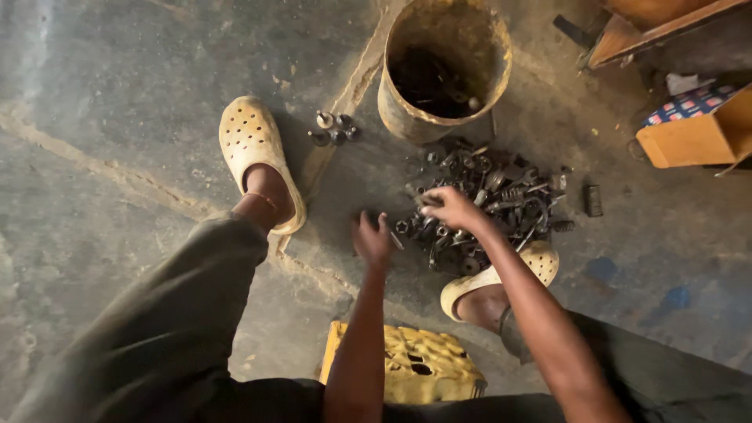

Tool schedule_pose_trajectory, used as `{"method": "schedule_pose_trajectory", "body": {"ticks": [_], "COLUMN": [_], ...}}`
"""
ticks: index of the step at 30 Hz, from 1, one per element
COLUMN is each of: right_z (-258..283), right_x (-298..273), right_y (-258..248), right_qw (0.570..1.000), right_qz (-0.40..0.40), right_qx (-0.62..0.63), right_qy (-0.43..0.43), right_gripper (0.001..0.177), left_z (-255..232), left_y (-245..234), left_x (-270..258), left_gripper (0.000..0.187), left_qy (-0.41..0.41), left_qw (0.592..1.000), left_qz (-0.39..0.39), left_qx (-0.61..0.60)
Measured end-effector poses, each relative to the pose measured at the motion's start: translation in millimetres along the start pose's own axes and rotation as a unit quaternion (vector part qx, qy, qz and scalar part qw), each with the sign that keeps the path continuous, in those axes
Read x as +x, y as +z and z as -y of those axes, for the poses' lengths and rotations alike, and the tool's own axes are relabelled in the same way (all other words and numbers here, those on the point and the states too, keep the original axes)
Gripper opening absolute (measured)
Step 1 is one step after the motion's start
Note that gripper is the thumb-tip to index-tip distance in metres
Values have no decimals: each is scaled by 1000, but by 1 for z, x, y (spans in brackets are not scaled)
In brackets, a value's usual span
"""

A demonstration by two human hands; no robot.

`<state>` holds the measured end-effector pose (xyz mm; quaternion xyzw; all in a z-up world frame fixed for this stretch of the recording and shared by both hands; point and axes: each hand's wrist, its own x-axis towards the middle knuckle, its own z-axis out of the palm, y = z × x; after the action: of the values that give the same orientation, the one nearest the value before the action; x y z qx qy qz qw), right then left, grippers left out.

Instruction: The person sits on a low stool and sorts a pile of metal hardware on the floor. They pick up bolts, nuts, and washers, inspect them, and place selected items into a metal bucket. The person continues to separate and organize the parts by hand throughout the clip.

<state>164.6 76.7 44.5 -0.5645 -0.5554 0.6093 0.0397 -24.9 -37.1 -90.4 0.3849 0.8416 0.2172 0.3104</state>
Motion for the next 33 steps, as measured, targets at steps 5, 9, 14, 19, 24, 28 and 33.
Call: {"method": "schedule_pose_trajectory", "body": {"ticks": [5, 9, 14, 19, 24, 28, 33], "right_z": [65, 145, 204, 211, 208, 181, 111], "right_x": [-25, -44, -7, 9, -20, -20, 40], "right_y": [-18, -62, -131, -152, -118, -16, 76], "right_qw": [957, 906, 859, 875, 837, 896, 929], "right_qz": [27, -128, -228, -408, -434, -290, -274], "right_qx": [263, 317, 312, 186, 149, 103, 176], "right_qy": [-119, -249, -335, -179, -297, -319, -178], "right_gripper": [15, 11, 15, 20, 10, 6, 18], "left_z": [0, -5, -12, -5, -18, -64, -64], "left_y": [11, 11, 9, 20, 15, 7, 14], "left_x": [-5, -2, -2, 3, -13, -39, -60], "left_gripper": [61, 58, 56, 57, 55, 70, 78], "left_qy": [39, -14, -7, 4, -40, -189, -183], "left_qw": [997, 999, 999, 998, 998, 978, 980], "left_qz": [-58, -43, -28, -57, -49, -91, -76], "left_qx": [-37, 1, 22, 8, 23, 5, -26]}}
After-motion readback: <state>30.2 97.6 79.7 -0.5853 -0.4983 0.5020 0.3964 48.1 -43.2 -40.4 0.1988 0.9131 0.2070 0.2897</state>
